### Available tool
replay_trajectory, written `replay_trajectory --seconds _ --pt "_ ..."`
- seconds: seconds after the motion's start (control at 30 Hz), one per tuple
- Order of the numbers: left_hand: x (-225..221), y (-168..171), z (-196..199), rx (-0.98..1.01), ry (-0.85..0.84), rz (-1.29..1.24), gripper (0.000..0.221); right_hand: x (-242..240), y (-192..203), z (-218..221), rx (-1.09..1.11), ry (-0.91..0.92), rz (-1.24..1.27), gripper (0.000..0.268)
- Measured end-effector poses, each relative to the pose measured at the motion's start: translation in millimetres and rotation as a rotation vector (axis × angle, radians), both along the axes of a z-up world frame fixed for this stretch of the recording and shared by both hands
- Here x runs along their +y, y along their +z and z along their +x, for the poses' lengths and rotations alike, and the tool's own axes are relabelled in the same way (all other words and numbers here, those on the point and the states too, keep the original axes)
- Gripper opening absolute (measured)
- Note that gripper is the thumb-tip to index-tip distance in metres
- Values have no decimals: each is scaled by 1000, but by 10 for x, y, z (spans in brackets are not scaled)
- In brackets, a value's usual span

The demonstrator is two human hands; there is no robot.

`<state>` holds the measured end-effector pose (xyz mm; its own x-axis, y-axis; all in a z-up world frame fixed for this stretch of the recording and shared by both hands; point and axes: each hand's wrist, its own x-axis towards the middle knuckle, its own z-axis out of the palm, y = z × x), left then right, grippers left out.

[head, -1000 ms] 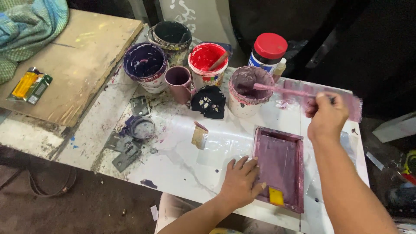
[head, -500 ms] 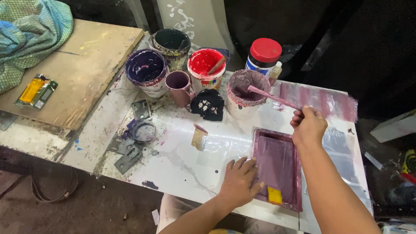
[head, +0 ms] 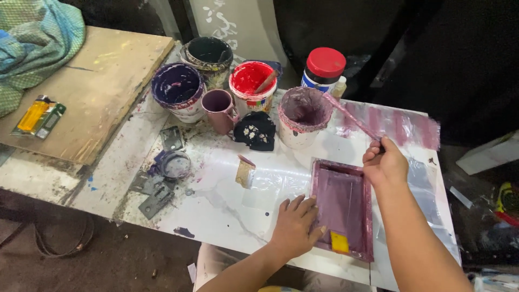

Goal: Mixing purple ink in a container and applying it to a small rectangular frame on a workbench.

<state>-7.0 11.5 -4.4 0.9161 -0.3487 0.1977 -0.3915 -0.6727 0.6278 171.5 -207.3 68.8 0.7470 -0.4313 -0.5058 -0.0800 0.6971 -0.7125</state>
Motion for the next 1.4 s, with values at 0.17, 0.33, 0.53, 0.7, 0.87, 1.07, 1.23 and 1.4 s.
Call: replay_trajectory --seconds 0.17,0.33,0.53,0.7,0.87,1.07,1.23,1.4 --pt "-4 62 7 66 -10 75 55 -291 243 -498 -2 -43 -85 8" --pt "-14 -63 4 3 -4 63 53 -767 -131 -1077 -114 -55 -399 13" --pt "-21 -147 -1 -89 8 22 51 -787 -434 -1506 -3 -62 -777 9" --pt "-30 -169 3 -148 26 20 49 -604 -386 -1636 115 23 -967 10" --pt "-30 -215 -13 -193 32 -11 48 -570 -423 -1643 127 48 -948 13" --pt "-29 -187 0 -129 22 20 52 -492 -307 -1721 124 78 -1045 13" --pt "-24 -182 -3 -122 15 14 51 -513 -336 -1740 126 111 -1098 15" --pt "-31 -131 -6 -103 28 26 50 -498 -319 -1781 90 136 -1193 17"
